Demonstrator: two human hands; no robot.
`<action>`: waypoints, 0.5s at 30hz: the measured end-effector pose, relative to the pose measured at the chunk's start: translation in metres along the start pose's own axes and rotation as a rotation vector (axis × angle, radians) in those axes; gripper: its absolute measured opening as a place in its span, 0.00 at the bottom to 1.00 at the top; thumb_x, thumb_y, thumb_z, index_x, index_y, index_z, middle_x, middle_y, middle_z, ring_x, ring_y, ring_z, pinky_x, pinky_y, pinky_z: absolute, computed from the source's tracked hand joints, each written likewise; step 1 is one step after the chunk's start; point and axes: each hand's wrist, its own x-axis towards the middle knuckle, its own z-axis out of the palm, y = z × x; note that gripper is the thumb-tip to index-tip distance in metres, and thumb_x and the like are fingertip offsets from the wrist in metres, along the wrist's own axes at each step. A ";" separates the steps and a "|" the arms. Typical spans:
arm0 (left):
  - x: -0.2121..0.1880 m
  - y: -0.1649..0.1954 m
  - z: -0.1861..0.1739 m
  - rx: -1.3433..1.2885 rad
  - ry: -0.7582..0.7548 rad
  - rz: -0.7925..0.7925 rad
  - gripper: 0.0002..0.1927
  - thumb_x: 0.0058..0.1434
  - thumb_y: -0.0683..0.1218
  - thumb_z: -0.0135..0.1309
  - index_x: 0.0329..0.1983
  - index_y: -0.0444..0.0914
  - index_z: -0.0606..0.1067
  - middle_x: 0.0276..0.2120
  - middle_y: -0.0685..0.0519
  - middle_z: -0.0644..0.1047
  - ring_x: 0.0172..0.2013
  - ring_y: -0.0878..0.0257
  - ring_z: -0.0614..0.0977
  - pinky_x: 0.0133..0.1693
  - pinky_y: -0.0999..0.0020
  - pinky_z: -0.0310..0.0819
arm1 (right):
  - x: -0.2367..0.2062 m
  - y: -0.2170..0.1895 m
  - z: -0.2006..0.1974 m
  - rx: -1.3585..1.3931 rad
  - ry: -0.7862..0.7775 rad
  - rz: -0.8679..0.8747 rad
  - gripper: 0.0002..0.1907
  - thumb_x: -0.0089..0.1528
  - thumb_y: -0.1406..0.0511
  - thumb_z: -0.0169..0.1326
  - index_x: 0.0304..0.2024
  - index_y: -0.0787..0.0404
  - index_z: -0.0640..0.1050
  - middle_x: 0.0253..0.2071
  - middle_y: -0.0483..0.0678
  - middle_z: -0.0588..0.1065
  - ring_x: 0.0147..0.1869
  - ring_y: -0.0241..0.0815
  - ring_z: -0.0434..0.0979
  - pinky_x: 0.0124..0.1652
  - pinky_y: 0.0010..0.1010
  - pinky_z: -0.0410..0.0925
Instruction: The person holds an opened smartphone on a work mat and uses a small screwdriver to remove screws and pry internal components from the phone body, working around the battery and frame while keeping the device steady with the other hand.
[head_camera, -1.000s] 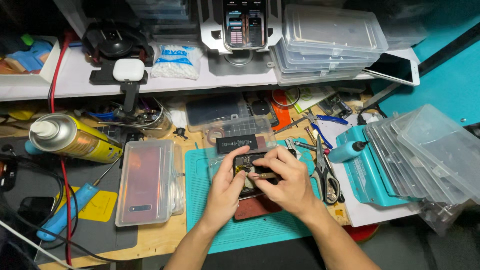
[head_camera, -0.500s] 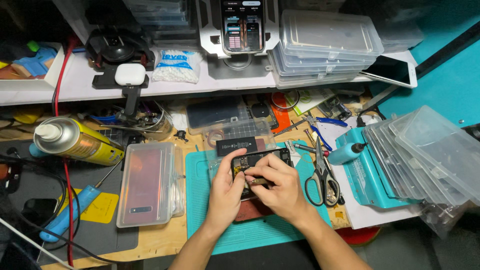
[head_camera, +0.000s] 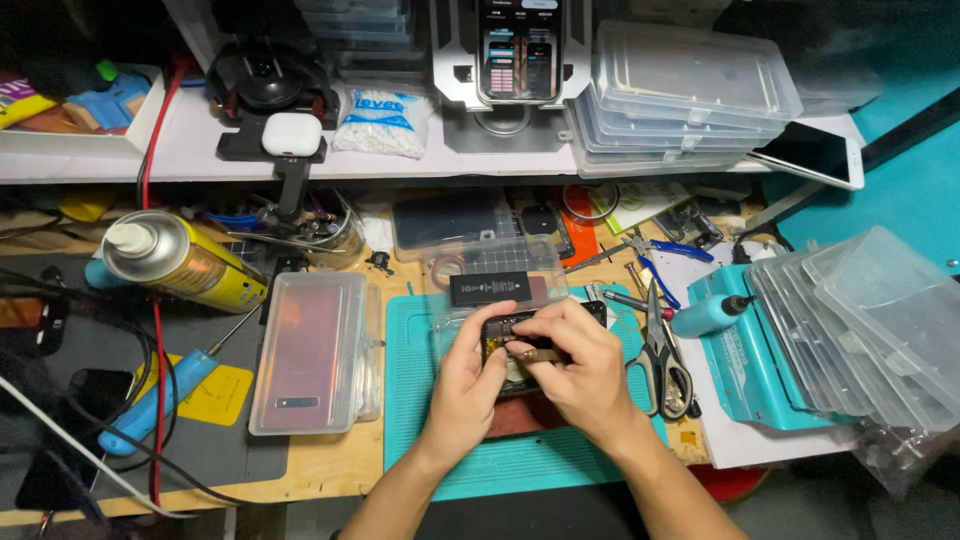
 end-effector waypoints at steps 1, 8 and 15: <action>0.000 0.000 0.000 0.002 0.002 0.000 0.23 0.70 0.31 0.39 0.68 0.34 0.63 0.53 0.49 0.75 0.54 0.66 0.76 0.58 0.70 0.70 | 0.001 -0.001 0.000 0.003 0.023 0.019 0.11 0.54 0.70 0.66 0.39 0.65 0.82 0.36 0.48 0.76 0.33 0.37 0.76 0.30 0.24 0.68; -0.001 0.001 0.000 -0.010 -0.004 0.033 0.24 0.70 0.31 0.38 0.69 0.34 0.63 0.54 0.47 0.75 0.56 0.63 0.77 0.60 0.68 0.69 | 0.002 0.000 -0.003 0.051 -0.009 0.169 0.15 0.53 0.70 0.68 0.43 0.64 0.82 0.28 0.42 0.71 0.29 0.29 0.68 0.27 0.21 0.63; -0.003 0.005 0.000 0.018 -0.016 0.055 0.23 0.69 0.31 0.37 0.68 0.33 0.63 0.60 0.47 0.72 0.61 0.63 0.74 0.63 0.67 0.66 | -0.001 0.007 -0.003 0.199 -0.037 0.298 0.23 0.53 0.71 0.67 0.51 0.64 0.79 0.24 0.36 0.69 0.25 0.23 0.63 0.25 0.18 0.59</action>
